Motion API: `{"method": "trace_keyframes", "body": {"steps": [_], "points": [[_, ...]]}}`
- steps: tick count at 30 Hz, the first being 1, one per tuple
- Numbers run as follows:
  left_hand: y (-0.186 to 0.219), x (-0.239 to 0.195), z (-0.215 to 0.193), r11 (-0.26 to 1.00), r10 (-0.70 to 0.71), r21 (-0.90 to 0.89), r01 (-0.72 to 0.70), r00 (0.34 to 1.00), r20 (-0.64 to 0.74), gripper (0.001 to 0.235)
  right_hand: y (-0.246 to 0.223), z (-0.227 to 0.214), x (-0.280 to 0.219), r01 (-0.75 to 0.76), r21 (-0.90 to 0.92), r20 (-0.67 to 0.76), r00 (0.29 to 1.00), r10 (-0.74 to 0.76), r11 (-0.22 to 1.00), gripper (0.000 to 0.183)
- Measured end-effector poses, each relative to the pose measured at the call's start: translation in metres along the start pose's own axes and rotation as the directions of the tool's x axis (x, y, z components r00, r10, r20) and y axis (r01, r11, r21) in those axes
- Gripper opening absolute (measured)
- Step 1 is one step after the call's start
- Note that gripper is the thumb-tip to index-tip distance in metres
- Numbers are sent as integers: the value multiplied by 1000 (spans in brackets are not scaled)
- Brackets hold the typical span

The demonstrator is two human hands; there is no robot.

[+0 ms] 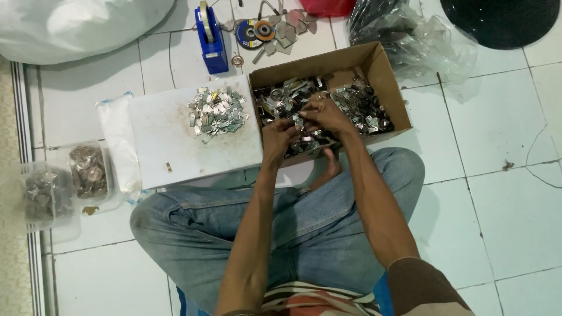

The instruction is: The person sits cross-legged on the floor and sorts small metal parts from a cardboard box onto a white board. They pick up handfuls of parts, separate them, and place the sorted pieces onto the board. The person then gathers the sorted parts from the board and places them into a plastic bag.

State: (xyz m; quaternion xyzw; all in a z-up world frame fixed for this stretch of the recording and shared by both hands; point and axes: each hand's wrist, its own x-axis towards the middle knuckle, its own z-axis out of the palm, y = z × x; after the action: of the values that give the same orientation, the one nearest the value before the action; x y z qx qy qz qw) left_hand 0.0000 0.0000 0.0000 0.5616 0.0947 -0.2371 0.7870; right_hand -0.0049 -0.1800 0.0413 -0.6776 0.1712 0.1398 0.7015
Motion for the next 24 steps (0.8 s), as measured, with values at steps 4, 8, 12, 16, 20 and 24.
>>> {"method": "trace_keyframes", "body": {"steps": [4,8,12,16,20,24], "points": [[-1,-6,2,996,73,54,-72,997,-24,42,-2,-2,-3,-27,3,9,1000,27,1000,20],[-2,-6,4,985,124,126,-117,991,-49,38,32,-24,16,117,-370,-35,990,-139,921,19],[-5,-5,4,903,129,419,-100,991,-43,40,0,1,-20,29,-875,18,1000,-26,482,32],[-9,-3,6,848,105,523,-83,994,-12,34,90,-37,37,142,-899,68,980,-187,415,25],[-22,6,-2,843,110,529,-97,994,6,27,95,-23,43,83,-947,20,980,-200,309,25],[-12,-2,-1,852,136,502,-147,989,59,31,82,1,75,-276,-959,-283,918,277,-63,35]]}}
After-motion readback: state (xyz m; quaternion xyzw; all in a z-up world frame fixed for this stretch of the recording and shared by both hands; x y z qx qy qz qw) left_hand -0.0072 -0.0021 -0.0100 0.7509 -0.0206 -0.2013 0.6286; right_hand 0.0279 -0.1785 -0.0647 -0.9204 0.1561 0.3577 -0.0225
